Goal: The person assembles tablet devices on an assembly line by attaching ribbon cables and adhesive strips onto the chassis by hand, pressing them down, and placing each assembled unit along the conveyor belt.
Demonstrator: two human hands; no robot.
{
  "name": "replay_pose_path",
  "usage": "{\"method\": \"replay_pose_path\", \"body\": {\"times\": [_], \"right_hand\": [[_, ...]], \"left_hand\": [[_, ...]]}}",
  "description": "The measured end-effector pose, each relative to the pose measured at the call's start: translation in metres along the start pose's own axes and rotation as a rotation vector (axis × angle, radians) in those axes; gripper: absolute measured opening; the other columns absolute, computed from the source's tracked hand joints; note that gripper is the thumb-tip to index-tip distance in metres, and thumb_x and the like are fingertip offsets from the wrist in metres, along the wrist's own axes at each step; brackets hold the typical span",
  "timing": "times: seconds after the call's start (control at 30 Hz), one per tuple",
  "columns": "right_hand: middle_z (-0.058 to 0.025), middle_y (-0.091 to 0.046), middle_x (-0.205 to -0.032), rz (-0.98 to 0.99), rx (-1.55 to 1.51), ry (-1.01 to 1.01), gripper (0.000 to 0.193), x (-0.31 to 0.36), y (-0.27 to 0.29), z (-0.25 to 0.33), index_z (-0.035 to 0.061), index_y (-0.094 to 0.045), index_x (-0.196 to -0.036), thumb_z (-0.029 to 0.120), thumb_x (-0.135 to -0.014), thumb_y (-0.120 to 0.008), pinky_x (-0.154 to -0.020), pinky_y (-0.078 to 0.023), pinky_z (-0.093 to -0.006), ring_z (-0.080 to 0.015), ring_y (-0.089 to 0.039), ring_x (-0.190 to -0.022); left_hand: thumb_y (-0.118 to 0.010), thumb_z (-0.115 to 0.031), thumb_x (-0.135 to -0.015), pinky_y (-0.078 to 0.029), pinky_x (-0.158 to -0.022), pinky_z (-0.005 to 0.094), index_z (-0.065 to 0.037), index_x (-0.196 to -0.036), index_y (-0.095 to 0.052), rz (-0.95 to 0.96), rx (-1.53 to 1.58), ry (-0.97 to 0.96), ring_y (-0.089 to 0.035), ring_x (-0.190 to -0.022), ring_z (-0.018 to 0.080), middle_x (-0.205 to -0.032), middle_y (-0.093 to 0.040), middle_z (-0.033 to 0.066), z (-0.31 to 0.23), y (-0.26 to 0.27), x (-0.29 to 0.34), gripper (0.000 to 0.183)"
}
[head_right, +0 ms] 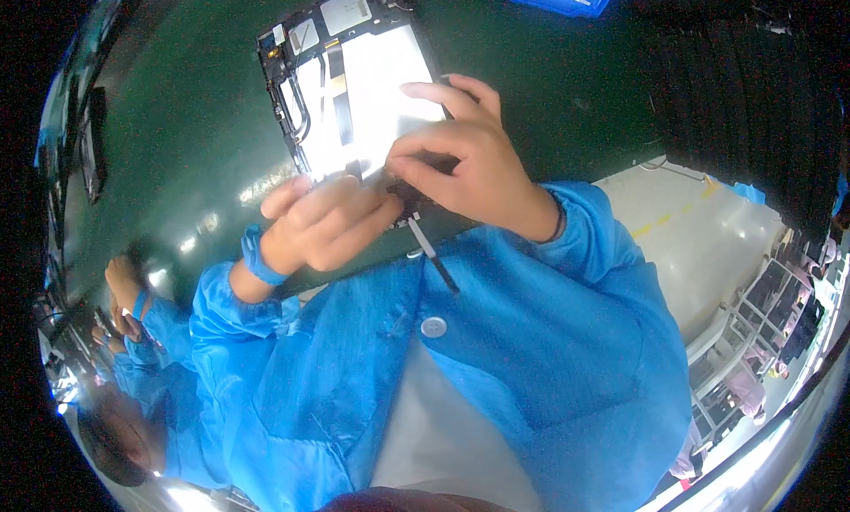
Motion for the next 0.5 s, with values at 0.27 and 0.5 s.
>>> {"method": "replay_pose_path", "body": {"times": [0.27, 0.5], "right_hand": [[-0.005, -0.068, -0.086, -0.326, -0.051, -0.155, 0.008, -0.021, 0.052, -0.036, 0.0086, -0.07, -0.087, 0.015, -0.083, -0.07, -0.081, -0.045, -0.0362, -0.0214, -0.061, -0.091], [-0.0119, -0.061, -0.116, -0.44, 0.386, -0.346, 0.01, -0.039, 0.136, -0.075, 0.0091, -0.069, -0.091, 0.011, -0.081, -0.067, -0.099, -0.031, -0.0391, -0.0286, -0.046, -0.121]], "left_hand": [[-0.069, -0.013, -0.074, -0.026, -0.104, 0.0401, -0.016, -0.083, -0.069, 0.013, 0.438, 0.329, -0.064, -0.101, 0.0167, -0.089, -0.069, -0.0028, 0.024, -0.008, -0.002, 0.009], [-0.076, -0.009, -0.072, -0.026, -0.105, 0.0427, -0.011, -0.082, -0.069, -0.038, 0.587, 0.78, -0.06, -0.081, 0.0135, -0.081, -0.066, -0.0014, 0.074, -0.035, 0.002, 0.012]]}}
Point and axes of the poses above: each hand's wrist, its own x-axis away from the middle knuckle, its own y-axis out of the back of the hand, z = x × y, the point moved 9 cm from there along -x, towards the middle knuckle
